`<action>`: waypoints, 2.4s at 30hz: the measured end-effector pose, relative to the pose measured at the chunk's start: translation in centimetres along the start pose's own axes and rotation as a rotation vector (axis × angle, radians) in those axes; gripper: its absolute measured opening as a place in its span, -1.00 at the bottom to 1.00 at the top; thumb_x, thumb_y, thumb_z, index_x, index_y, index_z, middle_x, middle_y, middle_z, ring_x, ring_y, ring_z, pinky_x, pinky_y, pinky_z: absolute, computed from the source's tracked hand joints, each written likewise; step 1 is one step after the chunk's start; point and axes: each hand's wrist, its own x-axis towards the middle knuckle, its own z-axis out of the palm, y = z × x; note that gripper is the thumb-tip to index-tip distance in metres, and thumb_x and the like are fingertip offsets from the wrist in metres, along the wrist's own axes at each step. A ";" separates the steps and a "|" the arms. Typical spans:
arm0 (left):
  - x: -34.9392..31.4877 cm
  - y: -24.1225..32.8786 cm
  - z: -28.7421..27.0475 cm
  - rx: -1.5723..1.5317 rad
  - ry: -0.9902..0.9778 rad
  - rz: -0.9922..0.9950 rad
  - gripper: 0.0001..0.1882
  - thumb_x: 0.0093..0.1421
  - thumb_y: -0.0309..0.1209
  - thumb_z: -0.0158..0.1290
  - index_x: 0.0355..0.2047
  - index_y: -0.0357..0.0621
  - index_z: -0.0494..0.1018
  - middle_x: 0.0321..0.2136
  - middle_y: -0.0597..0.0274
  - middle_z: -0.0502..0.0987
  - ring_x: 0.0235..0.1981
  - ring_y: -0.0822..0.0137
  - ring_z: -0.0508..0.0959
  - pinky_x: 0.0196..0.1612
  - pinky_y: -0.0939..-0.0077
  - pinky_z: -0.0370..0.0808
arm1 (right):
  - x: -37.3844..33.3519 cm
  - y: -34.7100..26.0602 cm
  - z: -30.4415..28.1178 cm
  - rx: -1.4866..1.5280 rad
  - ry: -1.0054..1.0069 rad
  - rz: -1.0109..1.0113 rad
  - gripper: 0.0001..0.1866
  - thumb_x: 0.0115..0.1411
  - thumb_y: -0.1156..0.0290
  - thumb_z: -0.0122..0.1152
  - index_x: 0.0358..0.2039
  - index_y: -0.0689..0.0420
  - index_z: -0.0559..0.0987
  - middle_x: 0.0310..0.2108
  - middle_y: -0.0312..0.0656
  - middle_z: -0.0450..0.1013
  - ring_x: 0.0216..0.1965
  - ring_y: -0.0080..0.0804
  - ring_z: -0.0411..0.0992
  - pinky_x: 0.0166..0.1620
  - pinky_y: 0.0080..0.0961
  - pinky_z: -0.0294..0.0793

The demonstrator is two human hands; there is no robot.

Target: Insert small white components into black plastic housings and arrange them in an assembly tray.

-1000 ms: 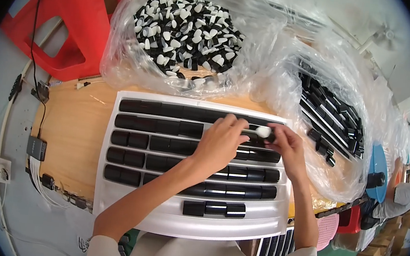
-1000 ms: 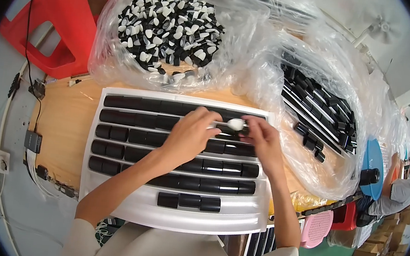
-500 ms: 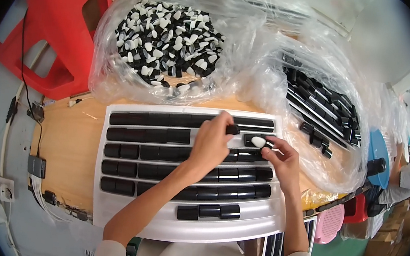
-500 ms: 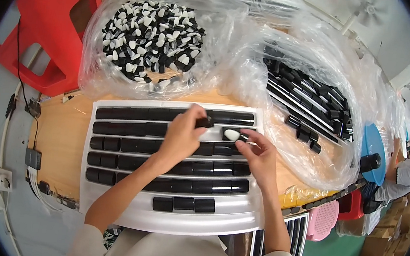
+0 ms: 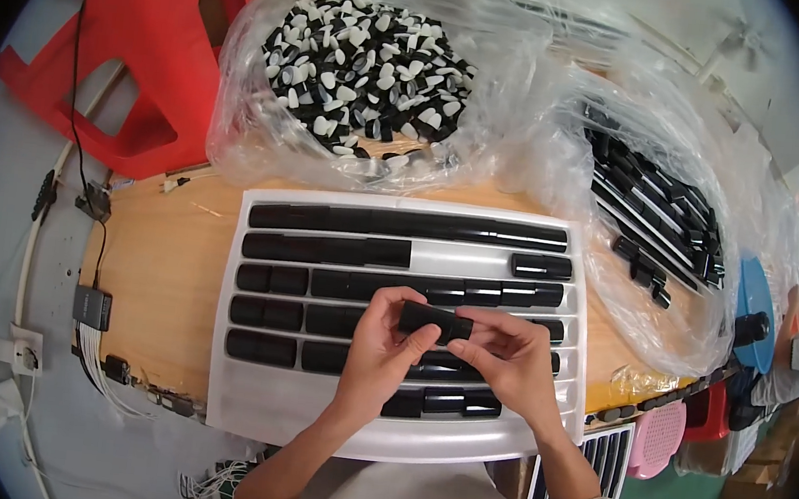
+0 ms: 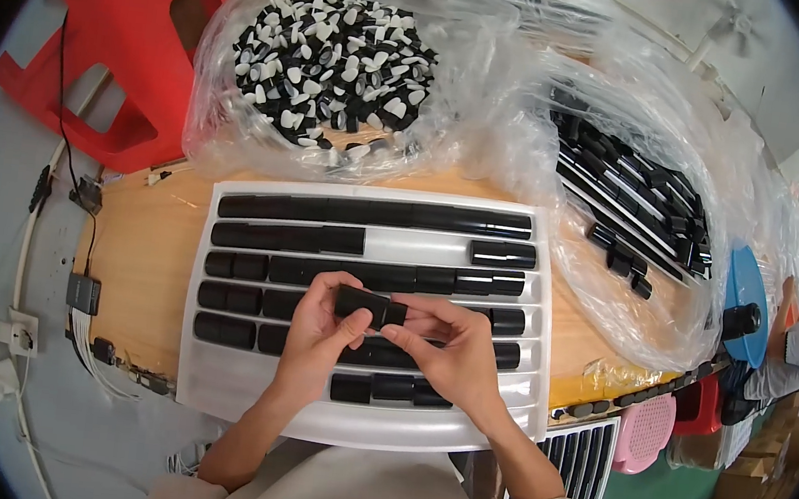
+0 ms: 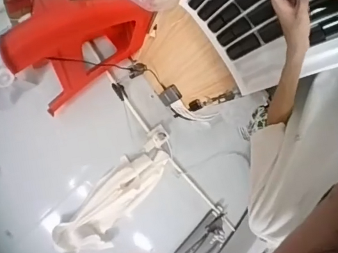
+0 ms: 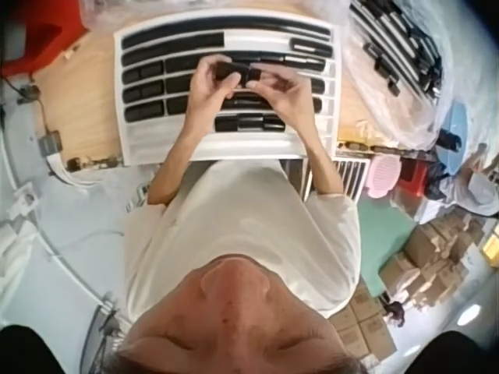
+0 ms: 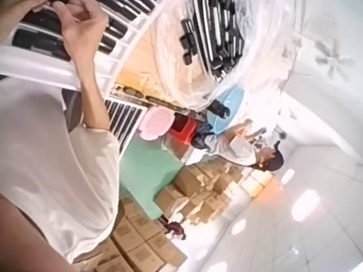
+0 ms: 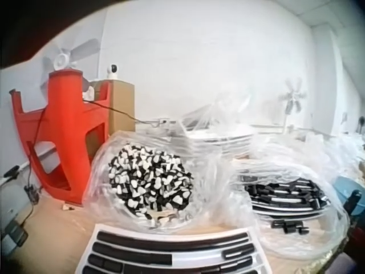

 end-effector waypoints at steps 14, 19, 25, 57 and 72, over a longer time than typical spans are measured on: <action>-0.6 -1.3 -0.2 0.082 0.009 0.013 -0.69 0.34 -0.37 0.02 -0.02 -0.08 0.15 -0.39 0.26 0.38 -0.49 0.52 0.37 -0.42 0.70 0.35 | 0.0 1.9 1.7 -0.001 0.050 0.008 -0.71 0.18 0.59 0.27 -0.07 0.34 0.58 -0.27 -0.14 0.59 -0.27 -0.54 0.54 -0.14 -0.62 0.54; -1.2 -1.2 1.0 0.027 -0.162 -0.027 -0.68 0.27 -0.56 0.03 -0.06 -0.17 0.16 -0.25 0.20 0.36 -0.45 0.47 0.49 -0.42 0.63 0.47 | 2.6 0.8 1.7 0.527 -0.018 0.199 0.01 0.31 -0.32 -0.75 -0.21 0.29 0.60 -0.04 0.06 0.48 0.05 -0.16 0.40 0.22 -0.25 0.25; -1.9 -1.2 2.8 0.187 -0.120 0.090 -0.68 0.27 -0.60 -0.04 -0.01 -0.24 0.15 -0.21 0.14 0.33 -0.40 0.42 0.48 -0.37 0.55 0.49 | 2.5 0.7 2.2 0.488 -0.140 0.147 -0.15 0.35 -0.24 -0.53 -0.64 0.23 0.45 -0.25 0.01 0.49 -0.14 -0.22 0.42 0.04 -0.38 0.31; -1.3 0.5 -1.5 0.784 0.239 0.602 -0.58 -0.01 -0.72 0.10 -0.09 -0.22 0.39 -0.01 -0.03 0.39 0.05 0.00 0.39 0.09 0.25 0.34 | 4.9 0.5 -2.0 -0.206 -0.026 -0.049 -0.65 0.14 0.64 0.28 -0.02 0.25 0.53 -0.24 -0.29 0.51 -0.32 -0.67 0.49 -0.24 -0.70 0.48; -4.9 5.9 -0.8 0.843 -0.240 0.674 -0.73 -0.05 -0.68 0.16 -0.33 -0.09 0.58 -0.30 0.17 0.51 -0.31 0.21 0.54 -0.29 0.45 0.50 | 9.5 3.3 -6.1 -1.006 0.234 -0.429 -0.74 0.16 0.36 0.28 -0.15 0.14 0.61 -0.20 -0.01 0.45 -0.15 -0.02 0.43 -0.09 -0.27 0.43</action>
